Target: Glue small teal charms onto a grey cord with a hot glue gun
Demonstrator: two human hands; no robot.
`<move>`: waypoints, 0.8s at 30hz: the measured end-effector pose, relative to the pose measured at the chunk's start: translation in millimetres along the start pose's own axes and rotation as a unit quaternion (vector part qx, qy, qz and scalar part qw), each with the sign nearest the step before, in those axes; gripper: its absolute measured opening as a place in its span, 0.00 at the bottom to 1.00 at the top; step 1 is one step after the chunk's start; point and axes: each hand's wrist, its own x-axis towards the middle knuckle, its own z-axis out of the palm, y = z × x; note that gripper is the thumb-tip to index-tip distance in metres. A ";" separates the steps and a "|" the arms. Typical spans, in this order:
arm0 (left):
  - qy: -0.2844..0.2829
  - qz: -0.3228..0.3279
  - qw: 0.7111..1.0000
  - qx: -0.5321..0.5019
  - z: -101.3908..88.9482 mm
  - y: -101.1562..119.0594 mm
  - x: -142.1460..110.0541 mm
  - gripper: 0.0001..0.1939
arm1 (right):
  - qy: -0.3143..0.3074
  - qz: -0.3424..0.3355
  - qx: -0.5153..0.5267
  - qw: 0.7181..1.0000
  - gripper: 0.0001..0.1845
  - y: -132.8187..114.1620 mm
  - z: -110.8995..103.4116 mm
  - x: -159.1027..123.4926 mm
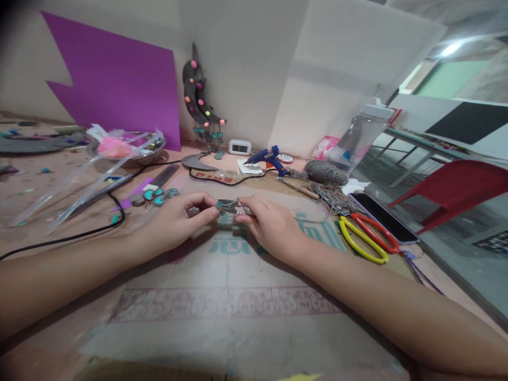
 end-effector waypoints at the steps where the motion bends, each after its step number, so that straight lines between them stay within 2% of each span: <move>1: 0.000 0.002 1.000 0.000 0.1 0.0 0.0 0.10 | -0.002 0.000 0.000 1.000 0.17 -0.5 -0.4 0.1; 18: -0.008 -0.009 1.000 -0.011 0.7 0.3 -0.4 0.11 | 0.000 -0.028 0.016 0.999 0.16 0.2 -1.2 -0.5; 24: 0.004 -0.039 0.998 -0.045 0.7 7.6 -0.8 0.13 | 0.085 -0.016 0.060 0.994 0.15 -0.2 -8.7 1.4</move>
